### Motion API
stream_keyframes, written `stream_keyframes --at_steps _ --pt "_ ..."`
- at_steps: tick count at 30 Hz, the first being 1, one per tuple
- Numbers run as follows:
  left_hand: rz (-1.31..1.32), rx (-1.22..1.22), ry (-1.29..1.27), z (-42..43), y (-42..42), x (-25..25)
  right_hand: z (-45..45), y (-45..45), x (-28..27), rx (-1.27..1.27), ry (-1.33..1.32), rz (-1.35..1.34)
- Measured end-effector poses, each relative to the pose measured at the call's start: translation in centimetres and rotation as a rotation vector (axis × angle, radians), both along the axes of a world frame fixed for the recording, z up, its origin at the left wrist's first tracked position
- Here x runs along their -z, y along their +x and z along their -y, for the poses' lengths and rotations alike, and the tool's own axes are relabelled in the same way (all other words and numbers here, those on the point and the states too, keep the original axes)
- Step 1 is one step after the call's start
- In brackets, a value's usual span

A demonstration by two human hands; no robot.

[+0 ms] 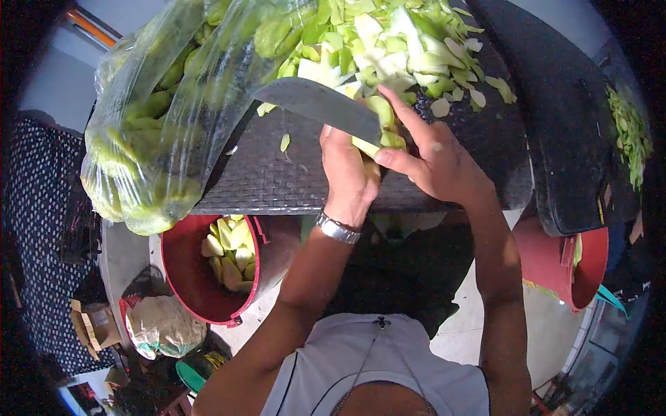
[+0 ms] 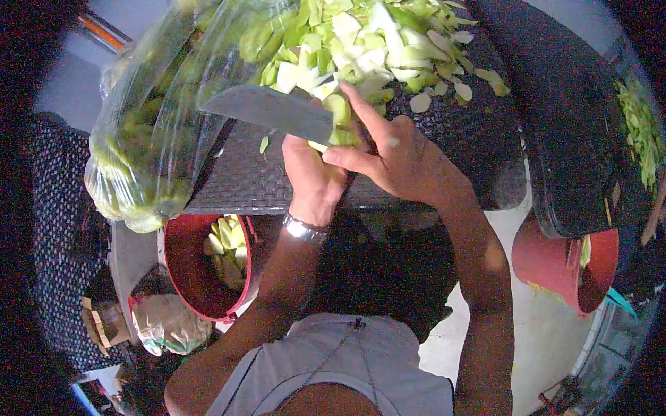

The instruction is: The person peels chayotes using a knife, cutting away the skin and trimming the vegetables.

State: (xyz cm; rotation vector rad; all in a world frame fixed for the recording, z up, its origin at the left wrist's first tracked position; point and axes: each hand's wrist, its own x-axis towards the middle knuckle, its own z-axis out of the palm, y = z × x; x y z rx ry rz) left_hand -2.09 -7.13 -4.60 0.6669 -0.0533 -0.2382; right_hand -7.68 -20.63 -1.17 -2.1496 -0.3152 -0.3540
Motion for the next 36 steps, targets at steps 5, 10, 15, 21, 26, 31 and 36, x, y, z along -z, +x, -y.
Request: stream_keyframes --at_steps 5,10,15,21,26,31,36 --pt "0.024 0.029 -0.014 0.1 0.3 0.1 0.1 -0.4 -0.9 0.054 -0.034 -0.116" --pt "-0.072 0.018 -0.041 0.3 0.4 0.4 -0.1 0.3 0.8 0.131 -0.097 0.019" --pt "-0.017 0.282 0.180 0.3 -0.8 -1.9 2.7 3.2 0.2 0.157 0.008 -0.065" --pt "-0.213 0.192 -0.044 -0.6 2.2 -2.5 2.2 3.2 -3.0 0.327 0.103 -0.446" --pt "-0.257 0.252 -0.120 -1.1 2.6 -2.2 -0.4 0.4 -3.6 0.315 0.079 -0.273" --pt "-0.198 0.566 -0.301 -2.0 2.1 -1.5 -2.9 -3.8 -1.5 0.156 -0.093 -0.089" --pt "-0.213 0.428 -0.223 -0.7 0.9 -1.6 -2.5 -3.6 -0.8 0.213 -0.191 0.007"
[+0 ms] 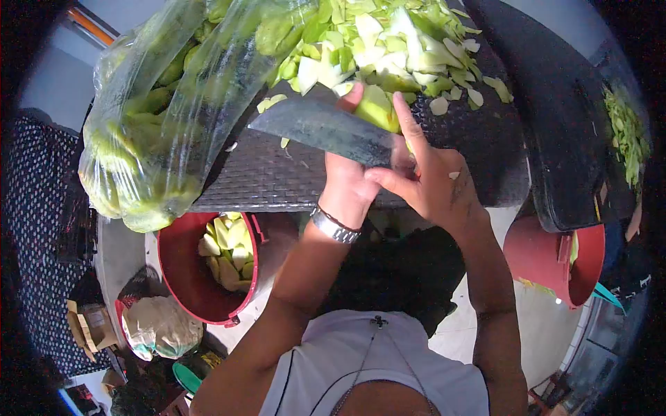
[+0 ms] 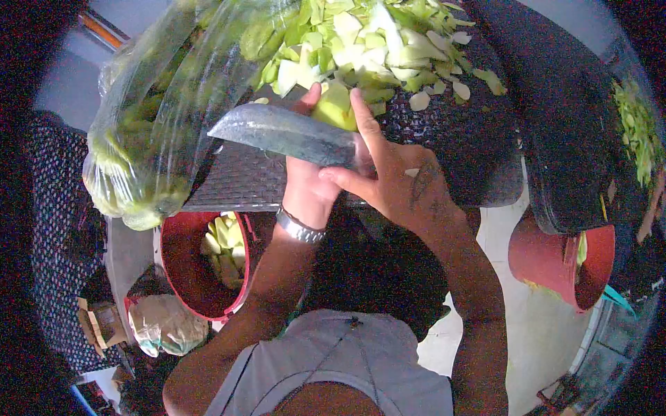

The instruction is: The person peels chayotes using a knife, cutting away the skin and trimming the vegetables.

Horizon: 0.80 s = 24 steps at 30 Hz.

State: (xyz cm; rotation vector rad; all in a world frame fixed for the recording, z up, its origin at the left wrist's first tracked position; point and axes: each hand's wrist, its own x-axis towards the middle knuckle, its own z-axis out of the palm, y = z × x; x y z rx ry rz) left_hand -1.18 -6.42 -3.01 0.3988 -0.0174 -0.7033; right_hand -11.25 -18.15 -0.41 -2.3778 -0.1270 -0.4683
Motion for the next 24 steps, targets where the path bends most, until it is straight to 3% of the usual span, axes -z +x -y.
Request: stream_keyframes --at_steps 3,9,12,18,21,24 --pt "0.073 0.191 -0.134 -0.6 0.1 0.6 0.1 -0.2 0.2 -0.012 0.023 -0.003" --pt "-0.004 0.032 -0.114 0.4 -0.7 0.2 0.1 -0.2 -0.4 -0.016 -0.030 -0.145" --pt "-0.119 -0.182 0.094 0.8 -1.2 0.1 0.7 0.3 -0.1 -0.072 0.009 -0.143" --pt "-0.052 -0.064 0.004 0.1 -1.1 1.8 1.6 0.4 -0.4 -0.078 0.053 -0.206" --pt "-0.101 -0.197 0.111 0.4 -1.3 2.0 2.3 1.0 0.3 -0.095 0.014 -0.198" --pt "-0.068 -0.130 0.059 0.1 -1.2 2.3 2.3 1.1 0.2 -0.130 0.128 -0.221"
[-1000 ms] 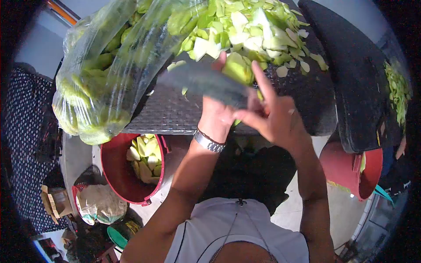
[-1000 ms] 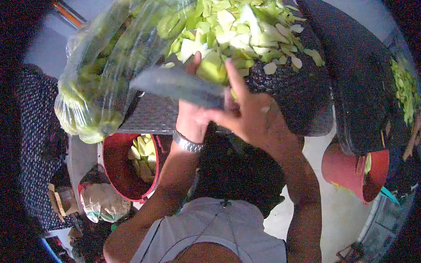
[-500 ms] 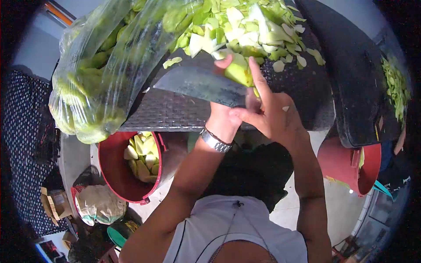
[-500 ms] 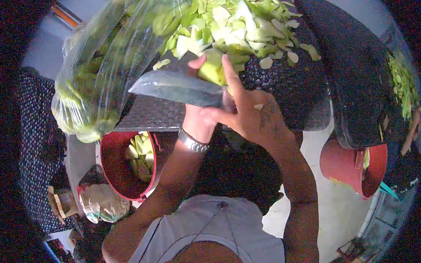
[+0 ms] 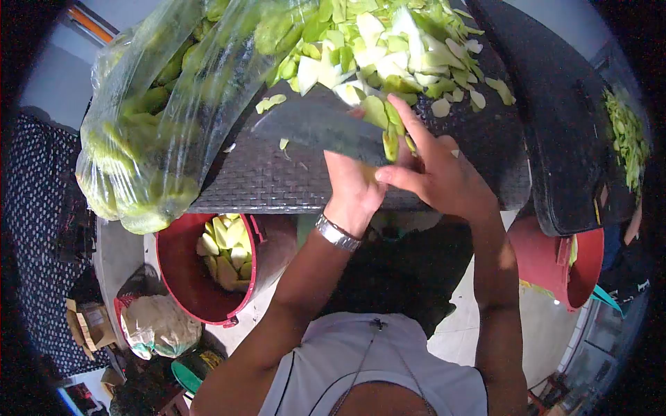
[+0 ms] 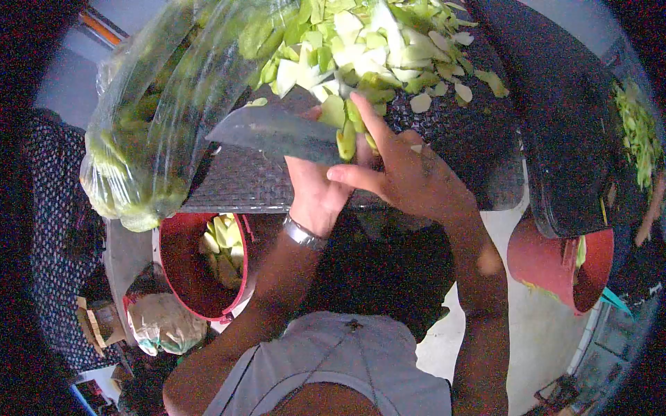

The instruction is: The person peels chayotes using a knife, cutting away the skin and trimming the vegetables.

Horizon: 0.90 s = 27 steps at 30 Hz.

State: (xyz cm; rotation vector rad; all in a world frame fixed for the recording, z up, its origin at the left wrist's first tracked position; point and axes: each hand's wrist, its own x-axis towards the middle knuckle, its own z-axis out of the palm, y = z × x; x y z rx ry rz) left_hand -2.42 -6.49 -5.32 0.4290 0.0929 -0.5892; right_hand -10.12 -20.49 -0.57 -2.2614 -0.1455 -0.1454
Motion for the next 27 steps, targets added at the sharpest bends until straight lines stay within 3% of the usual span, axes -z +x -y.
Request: stream_keyframes --at_steps 5,8,11,13,15,18,20,23,27 --pt "0.078 0.050 -0.012 0.2 0.1 -2.1 -0.1 -0.7 0.5 -0.019 -0.132 0.175" --pt "0.107 0.078 -0.034 0.2 0.0 -2.7 -0.2 -0.7 -0.8 -0.030 -0.040 0.039" --pt "0.103 0.160 -0.159 0.0 0.1 -2.0 -0.3 -0.8 -1.4 -0.027 -0.175 0.039" --pt "0.073 0.064 -0.136 0.4 -0.1 -1.7 -0.2 -0.6 -1.0 0.016 -0.214 0.070" --pt "0.008 -0.211 0.047 1.4 -1.1 -1.6 0.4 0.0 -0.3 0.004 -0.176 0.116" --pt "0.159 0.054 0.032 -0.6 -0.7 -1.1 1.9 1.1 -0.4 -0.122 0.051 0.088" --pt "0.109 -0.094 0.062 0.9 -1.3 -1.4 1.4 0.3 -1.3 -0.081 0.055 0.005" --pt "0.097 0.217 -0.294 -0.1 0.9 -0.2 0.1 -0.5 -2.2 -0.039 0.012 -0.097" --pt "0.078 -0.068 0.006 0.8 0.4 -1.2 0.3 0.0 -1.1 0.012 -0.084 -0.042"
